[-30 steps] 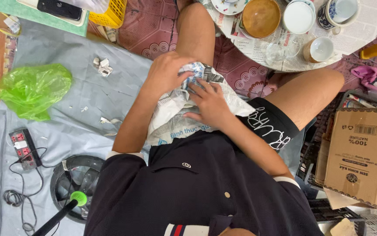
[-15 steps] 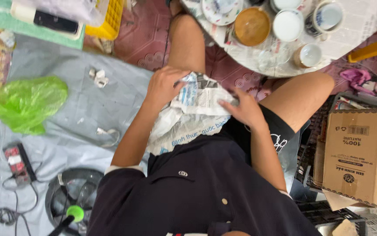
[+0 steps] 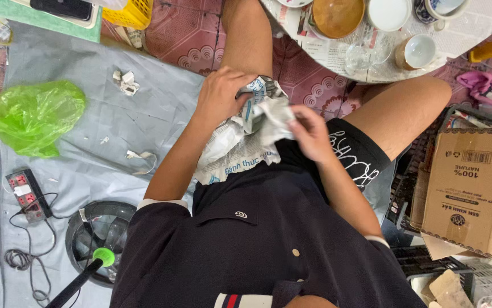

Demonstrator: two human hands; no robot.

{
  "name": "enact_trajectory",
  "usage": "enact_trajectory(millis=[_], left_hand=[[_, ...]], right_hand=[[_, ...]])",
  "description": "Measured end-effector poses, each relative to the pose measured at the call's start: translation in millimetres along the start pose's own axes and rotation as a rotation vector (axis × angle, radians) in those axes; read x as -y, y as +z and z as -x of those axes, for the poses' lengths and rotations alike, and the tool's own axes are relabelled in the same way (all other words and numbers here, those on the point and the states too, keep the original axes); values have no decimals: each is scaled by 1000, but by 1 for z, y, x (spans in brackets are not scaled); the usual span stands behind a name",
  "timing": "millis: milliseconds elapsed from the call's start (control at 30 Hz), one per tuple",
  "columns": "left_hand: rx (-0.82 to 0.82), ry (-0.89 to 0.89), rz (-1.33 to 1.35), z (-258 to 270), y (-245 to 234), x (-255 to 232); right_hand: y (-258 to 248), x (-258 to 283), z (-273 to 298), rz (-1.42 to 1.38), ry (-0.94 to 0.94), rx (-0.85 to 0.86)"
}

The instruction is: The person sits on the floor and wraps various ceramic dishes, including bowls and cups, with newspaper. They fold the newspaper around each item and place the wrapped pieces on a nearby table.

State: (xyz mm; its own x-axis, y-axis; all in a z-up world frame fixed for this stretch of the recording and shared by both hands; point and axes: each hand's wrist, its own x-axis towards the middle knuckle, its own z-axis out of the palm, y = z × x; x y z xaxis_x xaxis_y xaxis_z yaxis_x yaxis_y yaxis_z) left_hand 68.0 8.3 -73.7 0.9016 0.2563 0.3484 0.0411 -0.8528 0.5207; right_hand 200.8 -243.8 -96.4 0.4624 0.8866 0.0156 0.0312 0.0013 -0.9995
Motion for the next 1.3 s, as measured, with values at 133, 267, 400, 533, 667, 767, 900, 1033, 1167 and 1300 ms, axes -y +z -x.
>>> enact_trajectory(millis=[133, 267, 400, 533, 667, 767, 900, 1033, 1167, 1300], left_hand=[[-25, -151, 18, 3, 13, 8], [-19, -43, 103, 6, 12, 13], [62, -20, 39, 2, -3, 7], [118, -40, 186, -2, -30, 1], [64, 132, 11, 3, -35, -8], [162, 243, -78, 7, -24, -13], [173, 234, -168, 17, -13, -12], [225, 214, -153, 24, -3, -11], [192, 229, -109, 24, 3, -17], [131, 273, -15, 23, -12, -14]], right_hand=[[25, 28, -28, 803, -474, 137], [44, 33, -38, 976, -449, 180], [44, 19, -43, 1063, -477, 217], [44, 7, -47, 1049, -440, 251], [46, -3, -46, 1047, -413, 251], [44, -9, -46, 1080, -463, 222], [34, -18, -44, 978, -463, 227], [25, -19, -38, 805, -389, 162], [30, -12, -47, 929, -486, 112], [45, -4, -58, 1025, -437, 193]])
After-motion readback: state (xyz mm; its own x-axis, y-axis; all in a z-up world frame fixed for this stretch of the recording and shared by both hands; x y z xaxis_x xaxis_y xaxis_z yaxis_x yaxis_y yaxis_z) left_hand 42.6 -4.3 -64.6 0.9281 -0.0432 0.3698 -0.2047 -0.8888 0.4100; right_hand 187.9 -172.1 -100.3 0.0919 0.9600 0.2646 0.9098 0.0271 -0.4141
